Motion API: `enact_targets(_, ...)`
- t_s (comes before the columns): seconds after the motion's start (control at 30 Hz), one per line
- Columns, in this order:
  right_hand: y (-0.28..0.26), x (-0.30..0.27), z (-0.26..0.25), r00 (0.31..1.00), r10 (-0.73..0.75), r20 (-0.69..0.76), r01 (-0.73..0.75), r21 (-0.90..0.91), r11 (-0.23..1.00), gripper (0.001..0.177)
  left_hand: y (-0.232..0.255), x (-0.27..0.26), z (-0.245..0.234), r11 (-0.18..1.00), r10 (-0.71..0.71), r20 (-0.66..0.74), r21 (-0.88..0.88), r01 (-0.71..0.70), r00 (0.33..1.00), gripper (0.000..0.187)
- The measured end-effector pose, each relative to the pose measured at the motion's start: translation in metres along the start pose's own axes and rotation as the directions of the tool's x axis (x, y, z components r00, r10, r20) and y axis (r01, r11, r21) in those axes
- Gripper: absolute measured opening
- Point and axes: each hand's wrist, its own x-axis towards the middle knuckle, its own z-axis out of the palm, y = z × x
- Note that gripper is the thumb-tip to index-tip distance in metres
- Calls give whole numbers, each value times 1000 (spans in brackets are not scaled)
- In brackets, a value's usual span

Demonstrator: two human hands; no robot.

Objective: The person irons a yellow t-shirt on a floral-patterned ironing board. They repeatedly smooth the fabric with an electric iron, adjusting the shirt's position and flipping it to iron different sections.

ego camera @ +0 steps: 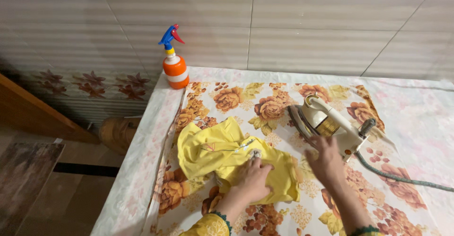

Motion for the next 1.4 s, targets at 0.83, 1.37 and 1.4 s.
enact_targets(0.83,25,112,-34,998,33,-52,-51,-380,924,34,-6,24,3,976,-103,-90,-202,83,991,40)
enact_targets(1.37,42,31,-29,977,-176,-121,131,-308,942,28,-26,28,36,890,-199,-340,-456,24,919,31)
enact_targets(1.4,43,30,-28,981,-179,-75,144,-339,930,23,-23,25,34,814,-278,-272,-575,75,921,32)
